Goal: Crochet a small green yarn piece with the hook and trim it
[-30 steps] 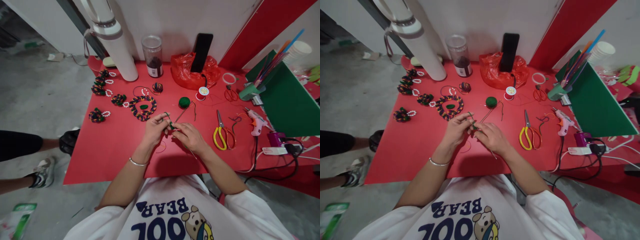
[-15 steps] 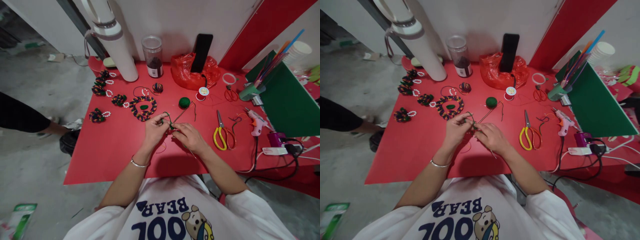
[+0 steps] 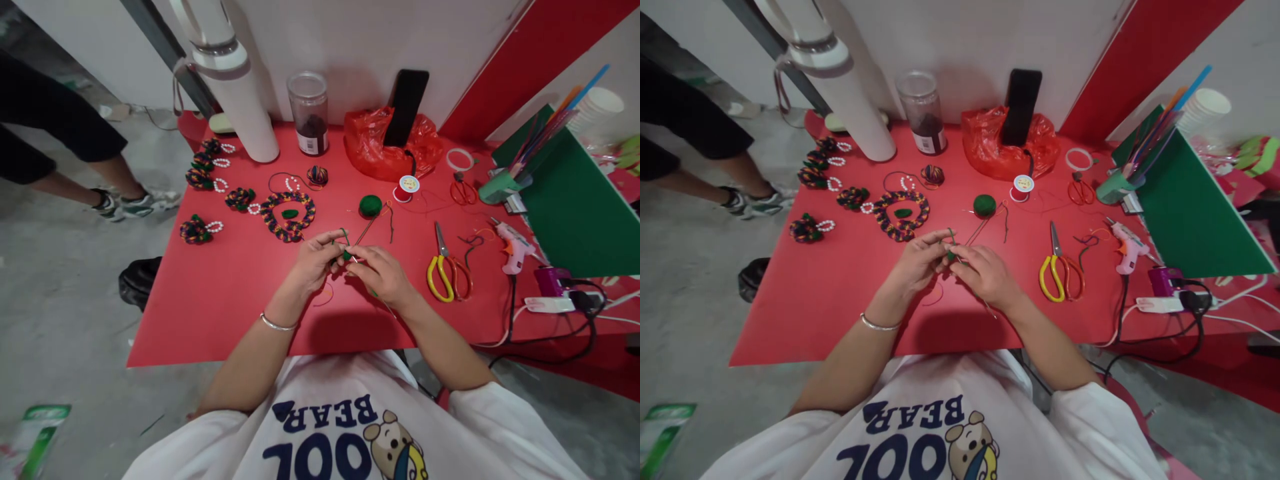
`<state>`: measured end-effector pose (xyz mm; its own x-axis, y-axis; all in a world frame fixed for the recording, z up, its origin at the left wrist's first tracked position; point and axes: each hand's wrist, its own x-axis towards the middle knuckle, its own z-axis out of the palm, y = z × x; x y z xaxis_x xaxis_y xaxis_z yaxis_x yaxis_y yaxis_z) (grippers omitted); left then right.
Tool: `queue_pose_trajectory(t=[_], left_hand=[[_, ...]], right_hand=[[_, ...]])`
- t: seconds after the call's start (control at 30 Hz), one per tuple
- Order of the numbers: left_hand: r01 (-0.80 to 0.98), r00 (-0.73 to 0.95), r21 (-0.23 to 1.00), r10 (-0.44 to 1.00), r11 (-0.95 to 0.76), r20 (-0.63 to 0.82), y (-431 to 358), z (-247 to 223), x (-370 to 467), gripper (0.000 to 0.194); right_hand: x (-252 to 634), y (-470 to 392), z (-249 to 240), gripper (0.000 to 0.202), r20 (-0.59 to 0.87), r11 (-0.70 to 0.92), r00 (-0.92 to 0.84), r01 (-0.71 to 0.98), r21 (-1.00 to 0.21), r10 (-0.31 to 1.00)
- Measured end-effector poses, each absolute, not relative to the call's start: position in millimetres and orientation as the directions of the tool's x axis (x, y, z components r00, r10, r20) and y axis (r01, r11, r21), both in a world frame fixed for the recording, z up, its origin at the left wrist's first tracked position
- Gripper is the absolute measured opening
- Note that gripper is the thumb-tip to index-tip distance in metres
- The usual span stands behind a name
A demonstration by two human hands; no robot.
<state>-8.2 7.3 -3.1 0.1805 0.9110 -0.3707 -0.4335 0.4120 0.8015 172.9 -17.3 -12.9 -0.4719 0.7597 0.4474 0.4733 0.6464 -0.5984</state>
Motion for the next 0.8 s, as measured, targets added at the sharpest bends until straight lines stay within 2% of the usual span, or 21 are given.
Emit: queue_pose_trajectory(t=[0.1, 0.27, 0.4, 0.63, 0.8], left_hand=[[-0.456, 0.126, 0.819, 0.936, 0.349, -0.328, 5.9, -2.1, -3.7, 0.055], [-0.482, 0.154, 0.813, 0.945, 0.327, -0.289, 5.0, -1.9, -1.0, 0.074], [-0.476, 0.171, 0.824, 0.952, 0.305, -0.254, 4.2, -2.4, -0.3, 0.085], [-0.435, 0.115, 0.867, 0.97, 0.245, -0.216, 1.1, -3.7, 3.2, 0.083], [-0.466, 0.081, 0.861, 0.979, 0.201, -0.185, 0.5, -2.1, 2.2, 0.072]], right_hand=[[175.1, -14.9, -13.5, 0.028, 0.467, 0.648, -0.45, 0.49, -0.583, 0.761], [179.0, -12.9, -16.9, 0.021, 0.627, 0.761, -0.443, 0.478, -0.439, 0.641], [178.4, -13.7, -18.8, 0.019, 0.679, 0.766, -0.382, 0.462, -0.447, 0.627], [174.3, -16.1, -14.8, 0.015, 0.639, 0.701, -0.327, 0.498, -0.51, 0.697], [174.2, -18.0, -14.0, 0.016, 0.633, 0.692, -0.308, 0.472, -0.547, 0.71]])
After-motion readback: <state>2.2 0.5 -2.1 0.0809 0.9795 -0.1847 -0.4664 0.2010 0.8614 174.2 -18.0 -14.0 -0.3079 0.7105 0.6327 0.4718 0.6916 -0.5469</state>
